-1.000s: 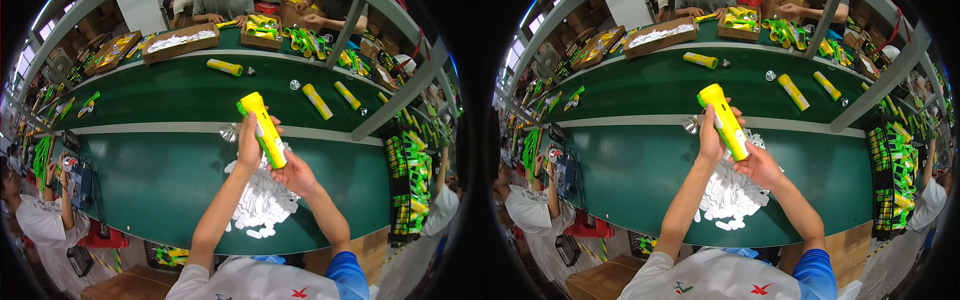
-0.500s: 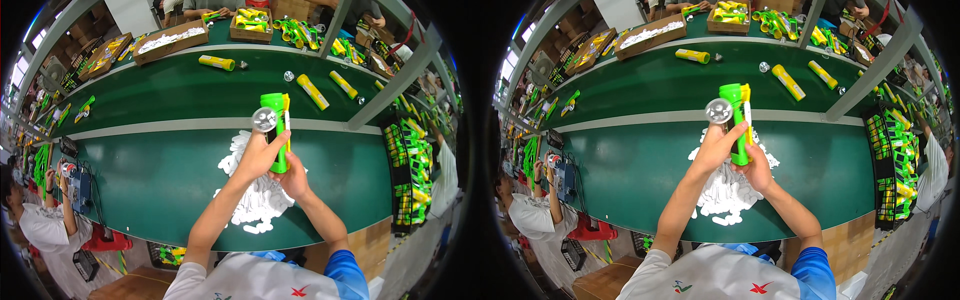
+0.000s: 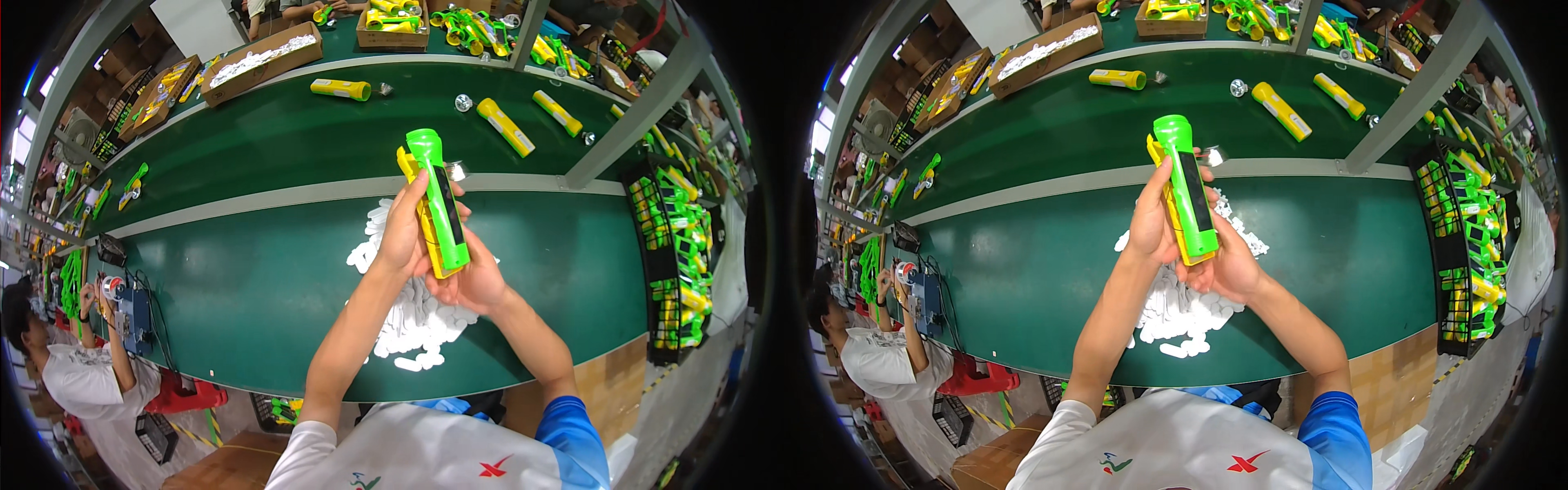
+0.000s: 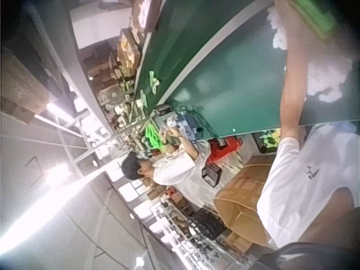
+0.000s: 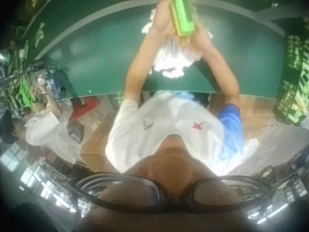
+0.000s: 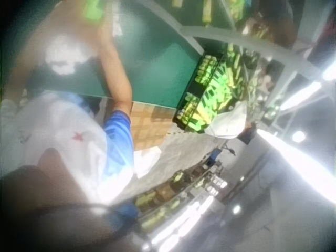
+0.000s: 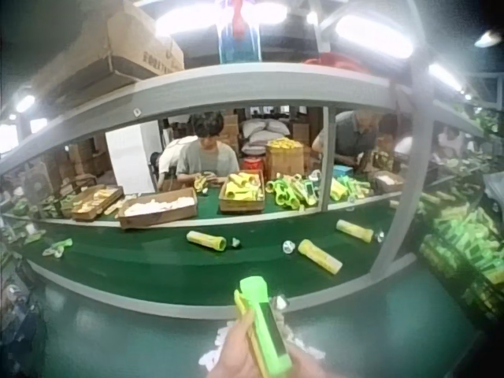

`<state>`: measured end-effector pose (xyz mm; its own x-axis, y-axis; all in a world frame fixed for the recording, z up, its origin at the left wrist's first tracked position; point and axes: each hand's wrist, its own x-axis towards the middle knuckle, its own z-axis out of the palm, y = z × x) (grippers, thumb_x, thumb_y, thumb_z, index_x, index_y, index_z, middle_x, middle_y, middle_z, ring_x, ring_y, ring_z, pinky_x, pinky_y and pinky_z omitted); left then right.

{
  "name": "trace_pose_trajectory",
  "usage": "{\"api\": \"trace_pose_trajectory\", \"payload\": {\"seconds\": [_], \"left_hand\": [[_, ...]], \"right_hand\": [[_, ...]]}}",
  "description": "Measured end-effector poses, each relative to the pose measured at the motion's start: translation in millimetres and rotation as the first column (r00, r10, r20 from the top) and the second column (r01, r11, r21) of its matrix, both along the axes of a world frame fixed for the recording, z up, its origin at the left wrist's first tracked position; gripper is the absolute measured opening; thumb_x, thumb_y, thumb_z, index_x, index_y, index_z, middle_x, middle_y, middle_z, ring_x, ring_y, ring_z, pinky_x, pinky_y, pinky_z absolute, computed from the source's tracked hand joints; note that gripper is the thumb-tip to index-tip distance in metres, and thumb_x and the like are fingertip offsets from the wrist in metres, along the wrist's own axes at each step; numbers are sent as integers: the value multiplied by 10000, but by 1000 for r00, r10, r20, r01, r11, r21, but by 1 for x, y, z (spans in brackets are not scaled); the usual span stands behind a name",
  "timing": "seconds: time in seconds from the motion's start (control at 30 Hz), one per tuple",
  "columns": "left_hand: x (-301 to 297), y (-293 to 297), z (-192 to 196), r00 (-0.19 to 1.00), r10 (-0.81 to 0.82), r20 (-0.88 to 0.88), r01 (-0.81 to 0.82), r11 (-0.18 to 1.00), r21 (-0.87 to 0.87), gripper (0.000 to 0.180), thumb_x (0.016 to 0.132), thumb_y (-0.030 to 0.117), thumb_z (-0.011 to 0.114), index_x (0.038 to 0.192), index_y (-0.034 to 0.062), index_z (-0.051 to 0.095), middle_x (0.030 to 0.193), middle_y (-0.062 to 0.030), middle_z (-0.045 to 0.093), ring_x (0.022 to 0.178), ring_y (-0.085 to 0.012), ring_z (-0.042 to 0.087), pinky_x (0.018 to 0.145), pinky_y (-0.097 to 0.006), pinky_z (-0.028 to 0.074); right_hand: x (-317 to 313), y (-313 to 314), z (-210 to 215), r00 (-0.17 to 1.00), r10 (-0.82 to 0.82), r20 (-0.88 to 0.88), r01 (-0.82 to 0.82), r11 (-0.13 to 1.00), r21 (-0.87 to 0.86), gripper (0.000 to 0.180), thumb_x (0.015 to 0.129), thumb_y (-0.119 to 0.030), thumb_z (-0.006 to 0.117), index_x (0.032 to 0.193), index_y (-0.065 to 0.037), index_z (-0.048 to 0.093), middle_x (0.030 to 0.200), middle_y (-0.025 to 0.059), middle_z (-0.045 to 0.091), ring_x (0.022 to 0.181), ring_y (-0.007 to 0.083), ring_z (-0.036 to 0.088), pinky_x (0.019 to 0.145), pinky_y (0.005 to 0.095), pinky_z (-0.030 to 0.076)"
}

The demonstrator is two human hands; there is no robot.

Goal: The person assembles flashlights by inserting small white switch pieces into the flashlight bodies, pressing the casing halves together, and placing the assembled flashlights onto the conveyor belt.

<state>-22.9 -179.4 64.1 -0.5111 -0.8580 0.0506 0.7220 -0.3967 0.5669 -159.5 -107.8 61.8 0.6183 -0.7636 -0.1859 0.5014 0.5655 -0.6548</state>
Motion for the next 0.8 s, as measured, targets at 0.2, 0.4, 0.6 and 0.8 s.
{"api": "trace_pose_trajectory", "payload": {"seconds": [0.2,0.4,0.6,0.8], "left_hand": [[-6,8,16,920,344,190,-336,939,-74,354,1060,399,462,1168,64,497,973,-90,610,835,-189,662,754,-343,573],[-22,17,16,857,452,247,-408,888,-211,345,1074,356,449,1232,49,456,1068,-124,613,1006,-209,643,880,-359,548],[-12,14,13,920,348,182,-338,938,-82,435,1096,359,356,1350,17,444,1232,-185,616,1130,-260,629,979,-398,525],[-15,24,19,947,311,79,-303,948,-99,547,1093,424,308,1430,3,399,1355,-229,559,1251,-306,567,1041,-428,490]], "right_hand": [[-24,-10,13,611,-549,-570,232,813,-533,379,1019,-333,513,1148,0,637,882,76,680,758,110,634,608,258,478],[-6,1,41,421,-699,-579,106,671,-734,466,961,-308,622,1275,33,568,942,132,701,720,201,671,654,302,543],[-19,0,34,363,-791,-493,116,563,-818,321,1007,-230,546,1208,13,604,787,156,690,664,261,679,603,364,490],[-14,4,34,367,-748,-553,146,634,-760,265,1008,-201,548,1142,17,620,774,156,689,659,266,680,614,376,492]]}}
